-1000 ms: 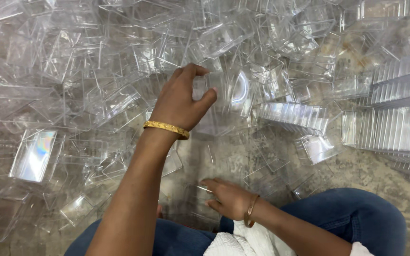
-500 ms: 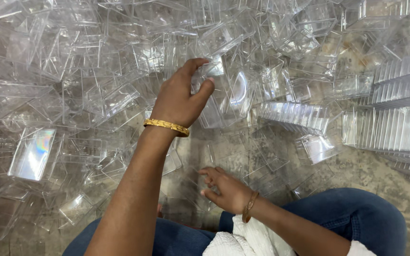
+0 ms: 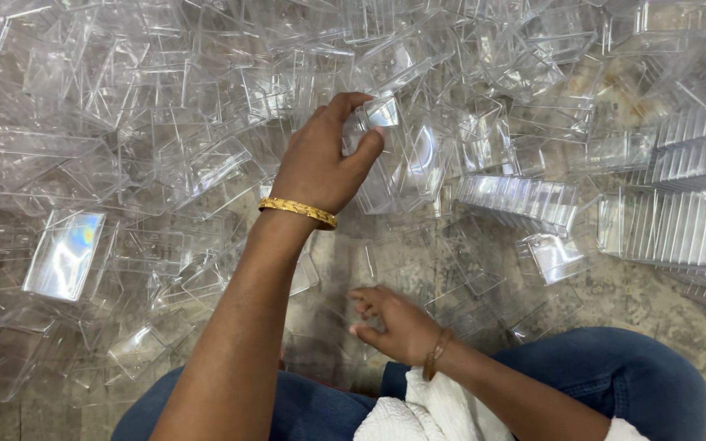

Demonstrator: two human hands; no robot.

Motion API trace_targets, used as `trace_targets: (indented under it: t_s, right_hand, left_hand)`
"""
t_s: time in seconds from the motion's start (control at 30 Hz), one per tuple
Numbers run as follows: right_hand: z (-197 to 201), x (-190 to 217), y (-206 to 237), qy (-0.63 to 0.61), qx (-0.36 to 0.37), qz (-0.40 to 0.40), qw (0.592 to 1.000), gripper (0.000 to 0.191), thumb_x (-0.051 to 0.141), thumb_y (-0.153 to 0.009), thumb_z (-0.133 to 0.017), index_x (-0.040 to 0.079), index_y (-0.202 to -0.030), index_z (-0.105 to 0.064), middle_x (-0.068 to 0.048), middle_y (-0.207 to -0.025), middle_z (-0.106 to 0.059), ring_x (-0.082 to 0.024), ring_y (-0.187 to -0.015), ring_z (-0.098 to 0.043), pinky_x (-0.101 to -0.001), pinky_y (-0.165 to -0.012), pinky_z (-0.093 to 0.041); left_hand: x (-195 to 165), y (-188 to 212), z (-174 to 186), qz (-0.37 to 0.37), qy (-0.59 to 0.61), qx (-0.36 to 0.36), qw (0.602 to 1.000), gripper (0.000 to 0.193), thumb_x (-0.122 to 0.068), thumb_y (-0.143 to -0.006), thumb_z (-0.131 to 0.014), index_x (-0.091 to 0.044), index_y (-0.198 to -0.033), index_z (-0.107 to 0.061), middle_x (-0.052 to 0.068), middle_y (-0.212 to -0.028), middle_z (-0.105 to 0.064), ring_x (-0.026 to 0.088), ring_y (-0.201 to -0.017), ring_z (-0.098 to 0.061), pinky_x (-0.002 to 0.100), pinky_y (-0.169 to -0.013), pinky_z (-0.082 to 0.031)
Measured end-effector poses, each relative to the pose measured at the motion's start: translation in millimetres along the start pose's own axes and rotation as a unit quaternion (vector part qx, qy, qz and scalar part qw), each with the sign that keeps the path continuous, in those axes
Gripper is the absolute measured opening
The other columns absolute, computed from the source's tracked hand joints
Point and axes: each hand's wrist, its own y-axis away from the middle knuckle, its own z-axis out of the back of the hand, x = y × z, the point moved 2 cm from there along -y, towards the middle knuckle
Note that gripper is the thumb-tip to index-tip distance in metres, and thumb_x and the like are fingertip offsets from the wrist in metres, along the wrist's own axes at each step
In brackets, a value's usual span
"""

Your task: The person sits on the floor and repeatedly picks up clear plastic containers from a large pile, aligns them, and stacks them into a neat pile. The person handles the containers one at a time, occasionally adjusting the stack to keep it aligned.

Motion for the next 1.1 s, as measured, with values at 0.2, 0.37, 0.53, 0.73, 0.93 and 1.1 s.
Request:
trace_targets:
  t_s: [0.2, 0.37, 0.53, 0.73, 0.93, 1.1]
  right_hand:
    - [23.5, 12.7, 4.8, 0.041, -0.089, 0.058, 0.994, 0.059, 0.022, -0.084, -0.075, 0.007, -0.138, -0.054, -0.013, -0.117, -0.063, -0.023, -0.108, -0.068, -0.0382, -0.094, -0.055]
    - [8.2, 20.8, 5.7, 0.013, -0.063, 0.061, 0.996, 0.065, 0.027, -0.085, -0.078, 0.011, -0.143, -0.052, -0.012, -0.122, -0.063, -0.023, -0.111, -0.066, -0.0376, -0.095, -0.055]
    - [-5.5, 4.9, 4.1, 0.035, 0.126, -0.047, 0.99, 0.059, 0.028, -0.081, -0.081, 0.011, -0.134, -0.061, -0.012, -0.115, -0.07, -0.023, -0.106, -0.07, -0.0338, -0.095, -0.058]
    - [-31.6, -10.5, -0.6, 0.031, 0.134, -0.032, 0.99, 0.059, 0.031, -0.082, -0.081, 0.005, -0.131, -0.061, -0.011, -0.123, -0.069, -0.023, -0.113, -0.069, -0.0343, -0.1, -0.055]
    - [14.1, 35.0, 9.4, 0.187, 0.078, -0.009, 0.979, 0.062, 0.034, -0.086, -0.08, 0.004, -0.135, -0.057, -0.021, -0.128, -0.058, -0.035, -0.117, -0.058, -0.0453, -0.102, -0.045]
    - [160.3, 57.0, 48.9, 0.262, -0.294, 0.07, 0.916, 0.053, 0.035, -0.081, -0.077, 0.011, -0.128, -0.067, -0.017, -0.133, -0.061, -0.033, -0.123, -0.059, -0.0467, -0.102, -0.049]
  left_hand:
    - [0.3, 0.6, -0.4, -0.04, -0.001, -0.022, 0.999, 0.051, -0.039, -0.093, -0.062, -0.009, -0.134, -0.059, 0.019, -0.123, -0.068, 0.038, -0.111, -0.067, 0.047, -0.095, -0.051]
    - [1.3, -0.2, -3.0, -0.012, -0.011, -0.005, 1.0, 0.051, -0.039, -0.092, -0.061, -0.01, -0.134, -0.059, 0.018, -0.119, -0.069, 0.037, -0.109, -0.068, 0.047, -0.095, -0.051]
    - [0.5, -0.4, -2.0, -0.02, -0.015, -0.002, 1.0, 0.051, -0.04, -0.092, -0.061, -0.011, -0.134, -0.059, 0.018, -0.12, -0.069, 0.035, -0.108, -0.068, 0.046, -0.094, -0.051]
    - [-2.8, 0.9, -4.1, -0.074, -0.011, -0.027, 0.997, 0.048, -0.033, -0.092, -0.066, -0.011, -0.135, -0.059, 0.017, -0.128, -0.066, 0.035, -0.116, -0.066, 0.047, -0.099, -0.051]
    - [-8.5, -1.4, -13.0, -0.178, 0.044, -0.122, 0.975, 0.051, -0.021, -0.1, -0.071, -0.009, -0.145, -0.05, 0.017, -0.148, -0.052, 0.037, -0.136, -0.057, 0.045, -0.109, -0.052]
    - [-7.2, -0.7, -16.6, -0.194, -0.018, -0.172, 0.966, 0.051, -0.013, -0.099, -0.069, -0.008, -0.145, -0.05, 0.023, -0.157, -0.04, 0.043, -0.147, -0.041, 0.05, -0.119, -0.045]
